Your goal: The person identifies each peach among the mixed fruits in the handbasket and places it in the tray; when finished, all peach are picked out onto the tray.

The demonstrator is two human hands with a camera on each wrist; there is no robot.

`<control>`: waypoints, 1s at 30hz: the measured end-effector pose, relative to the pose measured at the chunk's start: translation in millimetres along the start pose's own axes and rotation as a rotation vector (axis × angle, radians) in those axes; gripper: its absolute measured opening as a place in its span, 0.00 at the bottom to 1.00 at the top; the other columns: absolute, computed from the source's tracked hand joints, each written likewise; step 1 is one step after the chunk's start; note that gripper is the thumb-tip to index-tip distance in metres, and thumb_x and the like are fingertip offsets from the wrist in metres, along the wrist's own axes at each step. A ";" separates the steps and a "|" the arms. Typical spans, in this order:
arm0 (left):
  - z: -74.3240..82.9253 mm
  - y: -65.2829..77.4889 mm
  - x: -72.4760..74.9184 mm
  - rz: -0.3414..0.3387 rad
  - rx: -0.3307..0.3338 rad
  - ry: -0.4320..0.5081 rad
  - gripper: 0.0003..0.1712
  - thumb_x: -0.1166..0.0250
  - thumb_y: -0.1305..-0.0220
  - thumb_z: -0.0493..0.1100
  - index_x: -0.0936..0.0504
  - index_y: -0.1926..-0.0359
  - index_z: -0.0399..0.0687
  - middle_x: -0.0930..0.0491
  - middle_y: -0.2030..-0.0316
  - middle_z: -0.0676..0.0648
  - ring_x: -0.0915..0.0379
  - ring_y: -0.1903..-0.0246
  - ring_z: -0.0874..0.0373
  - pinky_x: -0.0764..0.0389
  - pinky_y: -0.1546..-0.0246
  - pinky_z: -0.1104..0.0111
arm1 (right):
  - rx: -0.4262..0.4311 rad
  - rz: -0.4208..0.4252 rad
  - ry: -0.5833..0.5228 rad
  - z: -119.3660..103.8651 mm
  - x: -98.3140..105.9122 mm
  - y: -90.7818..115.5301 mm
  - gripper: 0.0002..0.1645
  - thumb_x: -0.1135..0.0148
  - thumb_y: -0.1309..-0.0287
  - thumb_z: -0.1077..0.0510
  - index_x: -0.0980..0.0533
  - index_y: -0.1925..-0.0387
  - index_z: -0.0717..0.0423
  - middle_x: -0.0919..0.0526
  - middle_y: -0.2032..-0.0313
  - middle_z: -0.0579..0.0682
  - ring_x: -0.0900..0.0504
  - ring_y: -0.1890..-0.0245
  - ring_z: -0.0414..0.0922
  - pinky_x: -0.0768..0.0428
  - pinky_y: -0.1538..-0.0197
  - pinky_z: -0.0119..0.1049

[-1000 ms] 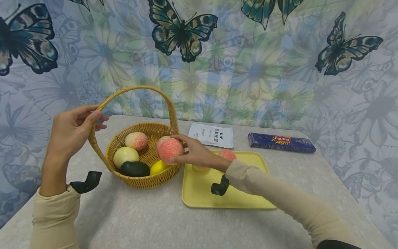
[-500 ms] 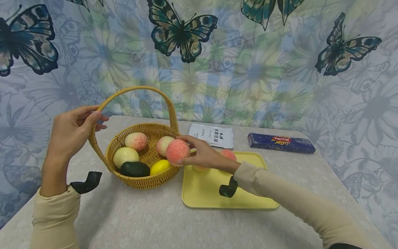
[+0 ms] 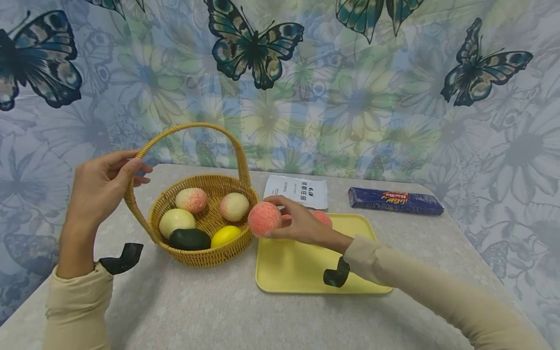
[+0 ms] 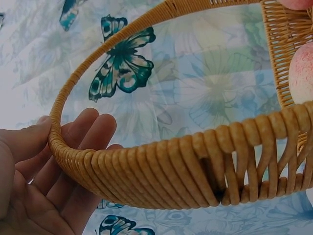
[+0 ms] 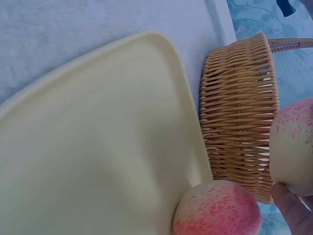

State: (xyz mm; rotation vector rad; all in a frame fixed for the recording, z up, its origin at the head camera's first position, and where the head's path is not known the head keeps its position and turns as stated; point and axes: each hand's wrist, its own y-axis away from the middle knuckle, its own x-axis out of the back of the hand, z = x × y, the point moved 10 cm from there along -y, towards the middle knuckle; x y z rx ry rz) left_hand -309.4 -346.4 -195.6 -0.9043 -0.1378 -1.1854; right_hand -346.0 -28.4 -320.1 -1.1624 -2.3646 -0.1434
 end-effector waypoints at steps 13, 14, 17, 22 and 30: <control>-4.4 -0.1 -1.4 -0.005 0.010 -0.004 0.21 0.43 0.30 0.43 0.24 0.42 0.36 0.24 0.70 0.73 0.22 0.73 0.78 0.23 0.73 0.86 | -0.027 0.037 -0.035 8.4 12.2 29.9 0.43 0.29 0.50 0.65 0.38 0.33 0.58 0.31 0.38 0.57 0.24 0.47 0.54 0.19 0.48 0.46; -4.5 -0.1 -1.6 -0.007 0.010 -0.002 0.20 0.43 0.30 0.43 0.24 0.43 0.36 0.24 0.70 0.73 0.22 0.73 0.78 0.23 0.73 0.86 | -0.028 0.041 -0.035 9.9 13.9 32.2 0.43 0.28 0.50 0.64 0.37 0.34 0.56 0.31 0.38 0.56 0.24 0.47 0.53 0.19 0.48 0.46; -4.6 -0.3 -2.2 -0.011 0.012 -0.002 0.21 0.43 0.30 0.44 0.24 0.43 0.35 0.24 0.70 0.73 0.22 0.73 0.78 0.23 0.73 0.86 | -0.021 0.057 -0.023 25.1 19.8 34.3 0.44 0.26 0.51 0.60 0.36 0.33 0.51 0.30 0.39 0.53 0.23 0.47 0.51 0.18 0.49 0.43; -3.5 -1.0 -2.1 -0.013 0.013 -0.009 0.21 0.44 0.30 0.45 0.23 0.44 0.35 0.24 0.70 0.73 0.22 0.73 0.78 0.23 0.73 0.86 | -0.038 0.083 -0.015 29.7 31.7 43.3 0.45 0.25 0.52 0.57 0.37 0.33 0.46 0.28 0.40 0.50 0.22 0.46 0.50 0.20 0.46 0.43; -3.4 -0.4 -1.3 -0.013 0.011 -0.018 0.21 0.44 0.30 0.45 0.23 0.44 0.36 0.24 0.70 0.73 0.22 0.73 0.78 0.22 0.74 0.85 | -0.070 0.130 -0.003 36.9 50.1 54.4 0.46 0.26 0.51 0.56 0.38 0.31 0.47 0.27 0.40 0.53 0.22 0.44 0.52 0.20 0.45 0.41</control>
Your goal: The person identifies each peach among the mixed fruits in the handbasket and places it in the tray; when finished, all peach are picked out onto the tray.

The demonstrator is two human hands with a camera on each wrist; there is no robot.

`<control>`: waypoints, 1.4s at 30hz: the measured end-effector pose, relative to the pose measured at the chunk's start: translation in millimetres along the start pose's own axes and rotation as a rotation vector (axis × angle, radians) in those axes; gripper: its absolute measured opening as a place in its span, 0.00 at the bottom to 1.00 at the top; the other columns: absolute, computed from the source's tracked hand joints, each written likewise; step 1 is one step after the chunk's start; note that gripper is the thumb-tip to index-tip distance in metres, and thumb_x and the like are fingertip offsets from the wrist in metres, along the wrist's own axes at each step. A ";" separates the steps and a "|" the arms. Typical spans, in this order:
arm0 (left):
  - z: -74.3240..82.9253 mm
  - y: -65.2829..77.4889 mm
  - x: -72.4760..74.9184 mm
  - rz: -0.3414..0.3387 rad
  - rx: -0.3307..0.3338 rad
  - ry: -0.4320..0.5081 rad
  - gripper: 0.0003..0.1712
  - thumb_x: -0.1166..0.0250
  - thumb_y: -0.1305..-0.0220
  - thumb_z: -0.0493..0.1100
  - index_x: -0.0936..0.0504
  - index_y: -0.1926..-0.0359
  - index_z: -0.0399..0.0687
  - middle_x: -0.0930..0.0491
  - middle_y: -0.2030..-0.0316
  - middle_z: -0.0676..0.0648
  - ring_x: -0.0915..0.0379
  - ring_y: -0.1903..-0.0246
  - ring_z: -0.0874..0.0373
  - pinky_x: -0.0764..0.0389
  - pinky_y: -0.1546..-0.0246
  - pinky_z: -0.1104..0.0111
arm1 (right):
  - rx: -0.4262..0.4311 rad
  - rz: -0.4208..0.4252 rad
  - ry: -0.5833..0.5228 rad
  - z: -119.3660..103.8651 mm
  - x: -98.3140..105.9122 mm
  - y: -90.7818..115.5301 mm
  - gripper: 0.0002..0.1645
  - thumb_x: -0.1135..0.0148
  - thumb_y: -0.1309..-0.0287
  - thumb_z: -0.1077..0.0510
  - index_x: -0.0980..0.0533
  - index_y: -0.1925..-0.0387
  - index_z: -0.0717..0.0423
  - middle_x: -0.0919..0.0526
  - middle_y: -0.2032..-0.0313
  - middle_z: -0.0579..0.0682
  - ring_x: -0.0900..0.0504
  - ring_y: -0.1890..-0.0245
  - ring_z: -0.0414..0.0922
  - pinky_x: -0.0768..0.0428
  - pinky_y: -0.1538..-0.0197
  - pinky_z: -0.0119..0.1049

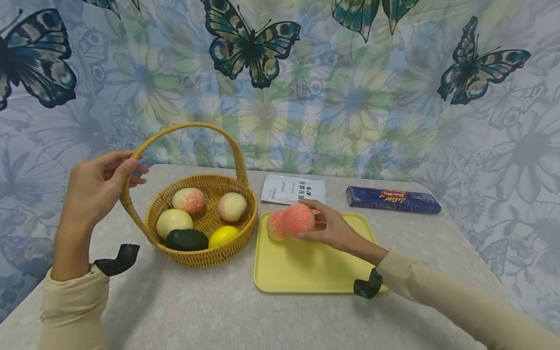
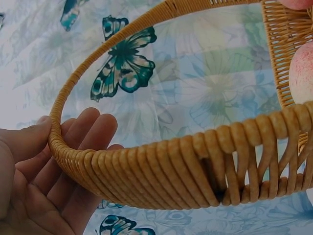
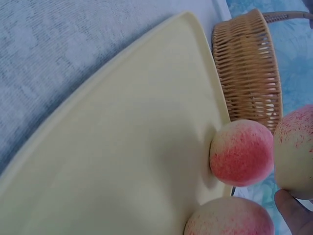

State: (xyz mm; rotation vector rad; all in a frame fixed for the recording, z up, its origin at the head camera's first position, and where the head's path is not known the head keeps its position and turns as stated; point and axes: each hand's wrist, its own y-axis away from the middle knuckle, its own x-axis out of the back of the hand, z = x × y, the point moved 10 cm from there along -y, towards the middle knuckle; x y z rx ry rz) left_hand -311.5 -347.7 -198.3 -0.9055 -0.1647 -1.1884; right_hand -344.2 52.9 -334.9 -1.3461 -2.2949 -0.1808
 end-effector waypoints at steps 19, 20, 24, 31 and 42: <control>-0.6 1.1 1.3 -0.002 0.011 -0.001 0.22 0.44 0.29 0.47 0.24 0.43 0.36 0.22 0.68 0.68 0.22 0.73 0.77 0.22 0.73 0.84 | -0.049 0.089 -0.027 17.4 36.1 18.1 0.47 0.27 0.49 0.57 0.41 0.30 0.47 0.39 0.32 0.54 0.26 0.42 0.56 0.18 0.49 0.39; -0.5 0.9 1.2 -0.003 0.011 -0.001 0.22 0.44 0.29 0.47 0.24 0.43 0.36 0.22 0.68 0.69 0.22 0.73 0.77 0.22 0.73 0.84 | -0.052 0.092 -0.033 18.5 37.3 19.2 0.48 0.27 0.49 0.57 0.41 0.30 0.47 0.40 0.32 0.54 0.27 0.41 0.57 0.18 0.49 0.39; 0.7 0.7 1.3 -0.003 0.006 -0.003 0.22 0.44 0.29 0.47 0.23 0.43 0.36 0.22 0.69 0.70 0.22 0.73 0.78 0.22 0.73 0.85 | -0.051 0.104 -0.060 21.7 41.9 23.2 0.48 0.28 0.48 0.58 0.42 0.29 0.48 0.41 0.31 0.55 0.27 0.41 0.57 0.18 0.48 0.39; 1.7 1.0 1.3 -0.005 0.002 -0.001 0.22 0.44 0.29 0.47 0.23 0.43 0.36 0.22 0.69 0.70 0.22 0.73 0.78 0.22 0.73 0.85 | -0.038 0.126 -0.081 22.6 47.9 26.3 0.46 0.29 0.47 0.59 0.41 0.30 0.47 0.41 0.31 0.55 0.26 0.42 0.57 0.17 0.50 0.38; 0.2 0.6 0.5 -0.010 0.009 0.002 0.22 0.44 0.29 0.47 0.24 0.43 0.36 0.23 0.69 0.71 0.22 0.73 0.78 0.22 0.73 0.85 | -0.043 0.148 -0.084 25.5 55.8 32.0 0.46 0.30 0.46 0.59 0.42 0.29 0.48 0.40 0.32 0.56 0.27 0.42 0.58 0.17 0.50 0.37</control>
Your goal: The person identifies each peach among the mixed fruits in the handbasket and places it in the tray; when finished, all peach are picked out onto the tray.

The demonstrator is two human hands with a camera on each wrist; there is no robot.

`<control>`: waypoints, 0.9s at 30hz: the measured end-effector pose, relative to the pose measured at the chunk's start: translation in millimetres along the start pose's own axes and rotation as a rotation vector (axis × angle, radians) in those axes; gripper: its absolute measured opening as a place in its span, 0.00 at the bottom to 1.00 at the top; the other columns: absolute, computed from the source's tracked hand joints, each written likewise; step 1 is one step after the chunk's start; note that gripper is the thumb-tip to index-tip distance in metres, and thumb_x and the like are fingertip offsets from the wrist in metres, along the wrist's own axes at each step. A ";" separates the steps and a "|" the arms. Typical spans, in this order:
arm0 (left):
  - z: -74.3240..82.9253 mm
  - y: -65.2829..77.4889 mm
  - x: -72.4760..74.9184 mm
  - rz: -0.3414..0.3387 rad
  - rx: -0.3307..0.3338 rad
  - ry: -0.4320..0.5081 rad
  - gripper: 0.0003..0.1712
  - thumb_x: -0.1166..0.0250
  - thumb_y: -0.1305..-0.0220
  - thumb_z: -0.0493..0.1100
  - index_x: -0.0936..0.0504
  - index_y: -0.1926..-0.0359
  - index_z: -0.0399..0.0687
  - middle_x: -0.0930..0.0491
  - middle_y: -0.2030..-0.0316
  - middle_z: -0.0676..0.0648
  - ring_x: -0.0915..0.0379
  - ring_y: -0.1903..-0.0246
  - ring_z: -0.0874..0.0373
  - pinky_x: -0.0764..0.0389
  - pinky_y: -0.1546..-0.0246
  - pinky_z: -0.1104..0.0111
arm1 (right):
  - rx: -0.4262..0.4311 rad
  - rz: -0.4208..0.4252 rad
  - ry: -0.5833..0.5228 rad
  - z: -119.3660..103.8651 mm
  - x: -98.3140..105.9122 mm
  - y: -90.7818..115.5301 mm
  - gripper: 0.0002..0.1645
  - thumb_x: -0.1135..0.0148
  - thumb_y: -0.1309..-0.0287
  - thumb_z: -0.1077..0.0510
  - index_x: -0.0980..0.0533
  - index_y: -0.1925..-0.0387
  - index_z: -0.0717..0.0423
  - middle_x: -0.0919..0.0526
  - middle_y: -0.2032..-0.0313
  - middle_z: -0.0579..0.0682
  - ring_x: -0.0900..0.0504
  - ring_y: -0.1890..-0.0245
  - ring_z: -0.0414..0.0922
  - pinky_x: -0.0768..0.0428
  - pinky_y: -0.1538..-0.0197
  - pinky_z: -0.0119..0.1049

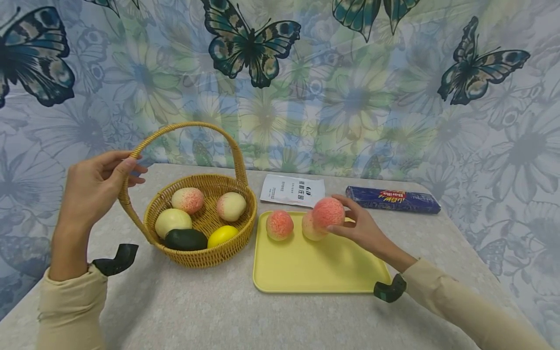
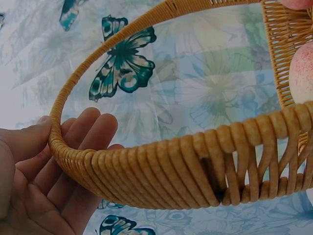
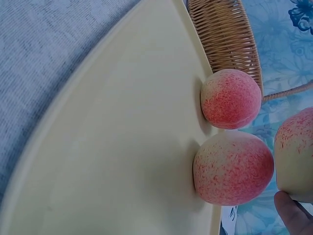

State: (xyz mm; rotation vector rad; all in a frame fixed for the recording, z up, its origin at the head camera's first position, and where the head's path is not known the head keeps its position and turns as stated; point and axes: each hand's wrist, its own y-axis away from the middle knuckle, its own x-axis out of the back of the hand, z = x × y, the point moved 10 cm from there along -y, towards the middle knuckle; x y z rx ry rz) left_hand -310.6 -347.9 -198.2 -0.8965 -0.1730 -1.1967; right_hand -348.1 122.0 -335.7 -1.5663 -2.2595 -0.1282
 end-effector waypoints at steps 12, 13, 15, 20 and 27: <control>-0.1 -0.2 -0.2 0.004 -0.003 0.001 0.21 0.44 0.29 0.45 0.23 0.43 0.36 0.25 0.70 0.76 0.23 0.73 0.80 0.23 0.74 0.85 | 0.014 0.040 0.038 3.4 11.8 3.3 0.45 0.30 0.46 0.60 0.41 0.30 0.50 0.36 0.35 0.56 0.25 0.44 0.54 0.17 0.51 0.35; -0.2 -0.1 -0.2 0.004 -0.003 0.000 0.21 0.44 0.29 0.46 0.23 0.43 0.36 0.25 0.70 0.76 0.23 0.73 0.80 0.23 0.74 0.85 | 0.014 0.044 0.041 3.9 12.8 3.7 0.45 0.30 0.46 0.60 0.41 0.30 0.49 0.35 0.36 0.56 0.25 0.45 0.54 0.17 0.51 0.35; -0.2 0.1 -0.2 0.005 -0.004 0.003 0.21 0.44 0.29 0.45 0.23 0.43 0.36 0.24 0.70 0.75 0.23 0.73 0.80 0.23 0.74 0.86 | 0.014 0.048 0.044 4.7 14.5 4.6 0.45 0.30 0.45 0.60 0.41 0.30 0.49 0.35 0.36 0.56 0.24 0.46 0.52 0.17 0.51 0.35; -0.7 0.4 -0.4 0.006 -0.007 0.006 0.21 0.44 0.29 0.45 0.23 0.44 0.36 0.24 0.70 0.75 0.23 0.73 0.79 0.23 0.74 0.85 | 0.007 0.061 0.039 6.6 19.3 7.1 0.45 0.31 0.45 0.60 0.42 0.29 0.50 0.36 0.36 0.56 0.24 0.45 0.49 0.17 0.51 0.36; -1.6 0.8 -1.1 0.005 -0.012 0.021 0.20 0.44 0.30 0.45 0.23 0.44 0.35 0.24 0.70 0.75 0.22 0.73 0.79 0.22 0.74 0.85 | 0.014 0.079 0.059 12.2 25.9 9.9 0.44 0.32 0.44 0.60 0.42 0.29 0.49 0.36 0.36 0.57 0.22 0.50 0.41 0.17 0.53 0.34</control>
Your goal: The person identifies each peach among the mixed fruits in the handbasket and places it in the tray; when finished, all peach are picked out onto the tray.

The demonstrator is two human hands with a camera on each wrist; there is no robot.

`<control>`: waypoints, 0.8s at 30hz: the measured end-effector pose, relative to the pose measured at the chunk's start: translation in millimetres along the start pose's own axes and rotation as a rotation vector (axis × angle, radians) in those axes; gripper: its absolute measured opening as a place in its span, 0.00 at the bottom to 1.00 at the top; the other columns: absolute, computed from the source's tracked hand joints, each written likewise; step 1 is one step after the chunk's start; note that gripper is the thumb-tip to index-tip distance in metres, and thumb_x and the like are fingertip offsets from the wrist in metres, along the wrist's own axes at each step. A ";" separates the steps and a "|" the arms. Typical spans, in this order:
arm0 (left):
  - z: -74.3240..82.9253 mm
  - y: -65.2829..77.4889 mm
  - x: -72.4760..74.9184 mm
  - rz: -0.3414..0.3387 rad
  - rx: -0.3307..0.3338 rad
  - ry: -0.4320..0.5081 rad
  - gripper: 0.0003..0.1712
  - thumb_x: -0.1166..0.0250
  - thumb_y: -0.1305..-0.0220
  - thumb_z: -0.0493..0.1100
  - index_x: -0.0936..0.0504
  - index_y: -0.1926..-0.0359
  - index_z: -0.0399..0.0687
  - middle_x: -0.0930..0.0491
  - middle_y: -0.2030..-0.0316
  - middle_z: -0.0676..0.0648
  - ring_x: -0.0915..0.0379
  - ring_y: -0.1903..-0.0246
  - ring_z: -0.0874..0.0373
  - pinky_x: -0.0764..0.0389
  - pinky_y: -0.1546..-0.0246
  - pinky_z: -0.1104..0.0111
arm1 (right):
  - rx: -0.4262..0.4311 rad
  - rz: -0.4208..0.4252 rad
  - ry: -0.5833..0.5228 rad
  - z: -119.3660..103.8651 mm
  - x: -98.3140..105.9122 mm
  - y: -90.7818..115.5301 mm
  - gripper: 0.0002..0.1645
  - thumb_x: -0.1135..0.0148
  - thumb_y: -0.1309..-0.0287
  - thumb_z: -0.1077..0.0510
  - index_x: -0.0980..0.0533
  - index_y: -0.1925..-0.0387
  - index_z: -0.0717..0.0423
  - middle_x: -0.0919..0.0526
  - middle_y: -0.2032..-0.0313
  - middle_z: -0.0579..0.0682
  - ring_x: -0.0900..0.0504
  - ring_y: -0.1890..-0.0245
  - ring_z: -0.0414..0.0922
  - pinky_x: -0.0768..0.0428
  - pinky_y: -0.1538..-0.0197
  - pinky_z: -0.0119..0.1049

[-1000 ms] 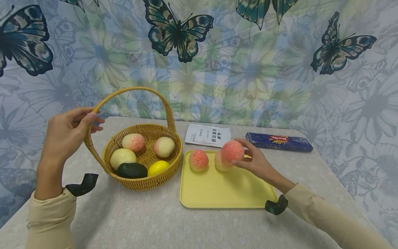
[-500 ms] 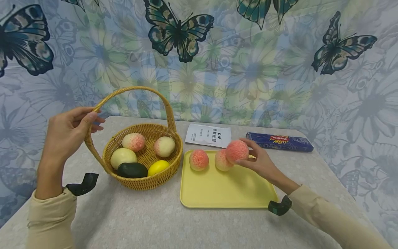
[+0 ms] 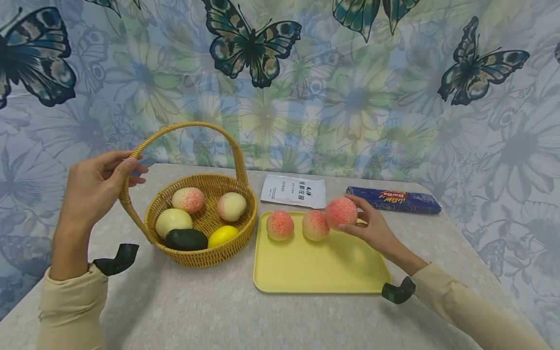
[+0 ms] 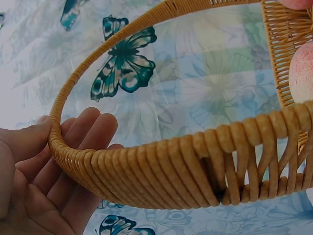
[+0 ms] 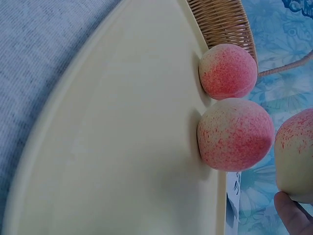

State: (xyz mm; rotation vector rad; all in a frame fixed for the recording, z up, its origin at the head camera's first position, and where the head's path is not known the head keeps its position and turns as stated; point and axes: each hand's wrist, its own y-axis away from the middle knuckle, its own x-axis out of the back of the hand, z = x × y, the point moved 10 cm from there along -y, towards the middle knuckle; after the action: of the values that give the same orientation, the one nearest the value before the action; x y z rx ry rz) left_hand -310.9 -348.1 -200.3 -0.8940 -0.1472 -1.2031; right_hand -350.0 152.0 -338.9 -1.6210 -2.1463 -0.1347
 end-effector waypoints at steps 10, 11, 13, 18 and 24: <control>-1.8 -0.3 -1.1 -0.003 0.004 -0.007 0.21 0.44 0.29 0.45 0.23 0.44 0.35 0.24 0.70 0.75 0.22 0.73 0.79 0.22 0.74 0.85 | -0.028 0.022 0.012 14.0 8.1 4.4 0.44 0.31 0.45 0.58 0.42 0.29 0.49 0.36 0.36 0.56 0.22 0.51 0.38 0.17 0.54 0.32; -1.6 -0.5 -1.1 -0.002 0.002 -0.005 0.21 0.44 0.29 0.45 0.23 0.44 0.35 0.24 0.70 0.75 0.22 0.73 0.79 0.22 0.74 0.85 | -0.032 0.025 0.013 15.3 8.7 4.8 0.44 0.31 0.45 0.58 0.42 0.29 0.49 0.36 0.36 0.56 0.22 0.51 0.38 0.17 0.54 0.32; -1.4 -0.5 -1.0 -0.001 0.000 -0.005 0.20 0.44 0.29 0.45 0.23 0.44 0.35 0.24 0.70 0.75 0.22 0.73 0.79 0.22 0.74 0.85 | -0.040 0.033 0.014 18.1 10.1 5.5 0.44 0.30 0.45 0.58 0.41 0.30 0.49 0.35 0.36 0.56 0.22 0.51 0.39 0.17 0.54 0.32; -0.4 0.0 -0.3 -0.001 -0.001 0.005 0.21 0.44 0.29 0.45 0.23 0.44 0.34 0.23 0.69 0.73 0.22 0.73 0.77 0.22 0.73 0.85 | -0.047 0.048 0.028 23.3 12.4 7.2 0.45 0.31 0.45 0.58 0.42 0.29 0.49 0.36 0.36 0.57 0.22 0.51 0.38 0.18 0.54 0.31; 0.2 0.1 -0.3 0.000 0.004 0.000 0.21 0.44 0.29 0.45 0.24 0.44 0.34 0.23 0.69 0.72 0.22 0.72 0.77 0.21 0.72 0.85 | -0.058 0.052 0.025 30.1 14.4 9.8 0.46 0.31 0.44 0.60 0.43 0.28 0.51 0.36 0.36 0.59 0.22 0.53 0.35 0.18 0.54 0.30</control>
State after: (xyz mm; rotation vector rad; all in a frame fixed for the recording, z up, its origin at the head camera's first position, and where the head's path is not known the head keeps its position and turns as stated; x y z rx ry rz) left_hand -310.9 -347.7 -200.3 -0.8909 -0.1493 -1.2026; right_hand -352.6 178.0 -361.9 -1.6966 -2.0973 -0.2016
